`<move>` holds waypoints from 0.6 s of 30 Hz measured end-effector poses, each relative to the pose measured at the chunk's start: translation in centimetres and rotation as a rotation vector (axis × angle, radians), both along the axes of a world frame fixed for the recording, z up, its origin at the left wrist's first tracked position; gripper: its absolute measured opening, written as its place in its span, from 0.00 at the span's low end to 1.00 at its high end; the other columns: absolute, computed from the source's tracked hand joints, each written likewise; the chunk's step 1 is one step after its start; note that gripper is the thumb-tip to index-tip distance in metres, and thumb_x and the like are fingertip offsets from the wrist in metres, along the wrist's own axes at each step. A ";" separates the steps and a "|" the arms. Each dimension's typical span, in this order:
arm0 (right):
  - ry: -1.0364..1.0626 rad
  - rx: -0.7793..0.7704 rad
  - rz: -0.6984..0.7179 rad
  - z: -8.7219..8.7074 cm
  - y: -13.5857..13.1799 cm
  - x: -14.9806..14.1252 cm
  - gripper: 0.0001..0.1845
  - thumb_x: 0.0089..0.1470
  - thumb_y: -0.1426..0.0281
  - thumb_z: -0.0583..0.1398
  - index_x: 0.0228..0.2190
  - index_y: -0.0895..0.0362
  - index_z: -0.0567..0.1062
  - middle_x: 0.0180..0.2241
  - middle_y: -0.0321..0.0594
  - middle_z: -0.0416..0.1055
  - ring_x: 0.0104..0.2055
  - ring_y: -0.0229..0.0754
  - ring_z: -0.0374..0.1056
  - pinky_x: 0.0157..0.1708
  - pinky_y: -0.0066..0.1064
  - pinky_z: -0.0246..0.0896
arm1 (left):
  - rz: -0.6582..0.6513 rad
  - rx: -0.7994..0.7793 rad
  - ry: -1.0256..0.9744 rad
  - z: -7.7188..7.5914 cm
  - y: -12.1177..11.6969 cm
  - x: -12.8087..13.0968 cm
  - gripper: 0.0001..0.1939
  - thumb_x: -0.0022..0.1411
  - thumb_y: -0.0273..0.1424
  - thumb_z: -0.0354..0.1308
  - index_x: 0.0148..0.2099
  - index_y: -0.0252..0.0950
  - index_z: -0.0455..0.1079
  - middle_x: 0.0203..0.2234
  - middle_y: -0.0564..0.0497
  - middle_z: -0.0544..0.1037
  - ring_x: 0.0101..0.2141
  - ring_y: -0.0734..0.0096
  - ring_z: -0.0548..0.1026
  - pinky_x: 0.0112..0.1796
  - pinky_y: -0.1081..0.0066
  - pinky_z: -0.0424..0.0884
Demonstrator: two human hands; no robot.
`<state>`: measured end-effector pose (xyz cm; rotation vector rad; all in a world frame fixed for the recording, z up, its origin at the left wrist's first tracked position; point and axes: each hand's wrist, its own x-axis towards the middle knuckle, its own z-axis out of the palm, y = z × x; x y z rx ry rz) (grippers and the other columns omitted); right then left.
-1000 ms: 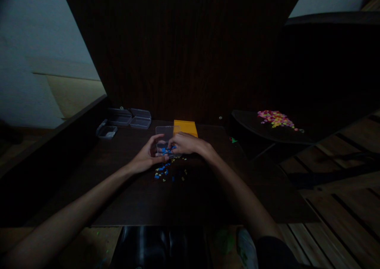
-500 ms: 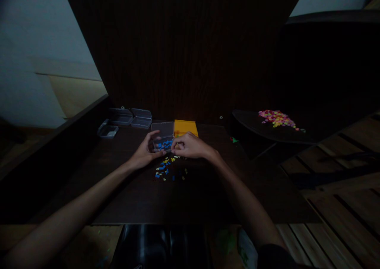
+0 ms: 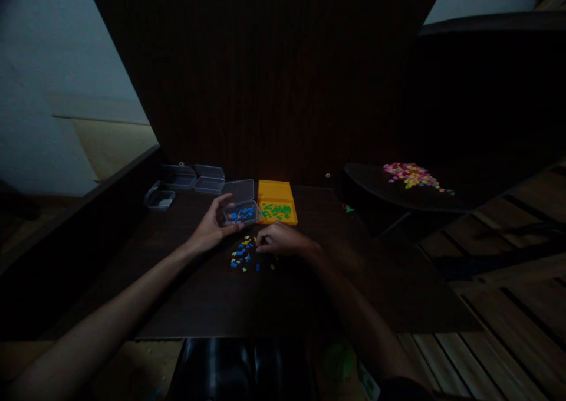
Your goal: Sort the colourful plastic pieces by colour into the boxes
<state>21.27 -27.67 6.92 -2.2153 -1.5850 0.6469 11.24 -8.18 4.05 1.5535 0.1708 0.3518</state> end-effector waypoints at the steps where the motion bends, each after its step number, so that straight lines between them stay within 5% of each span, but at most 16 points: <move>1: -0.006 0.006 -0.009 -0.1 -0.2 0.2 0.08 0.54 0.67 0.62 0.33 0.59 0.79 0.20 0.31 0.65 0.22 0.32 0.58 0.27 0.24 0.48 | -0.002 0.004 0.000 0.0 0.0 0.0 0.42 0.43 0.27 0.71 0.59 0.42 0.56 0.50 0.45 0.65 0.42 0.66 0.74 0.44 0.59 0.74; 7: -0.017 0.108 -0.071 -0.5 -0.7 0.4 0.11 0.55 0.66 0.60 0.37 0.59 0.79 0.20 0.31 0.66 0.22 0.32 0.57 0.26 0.24 0.48 | -0.015 0.007 -0.012 -0.2 0.0 0.1 0.41 0.43 0.27 0.71 0.58 0.42 0.57 0.50 0.45 0.66 0.42 0.66 0.74 0.43 0.60 0.74; 18: -0.033 0.109 0.045 -1.6 0.2 -0.6 0.11 0.56 0.69 0.60 0.40 0.54 0.81 0.25 0.34 0.74 0.25 0.34 0.63 0.28 0.25 0.52 | -0.032 -0.001 0.016 0.6 -0.4 -0.2 0.41 0.43 0.26 0.70 0.58 0.41 0.57 0.51 0.44 0.65 0.38 0.71 0.73 0.41 0.64 0.74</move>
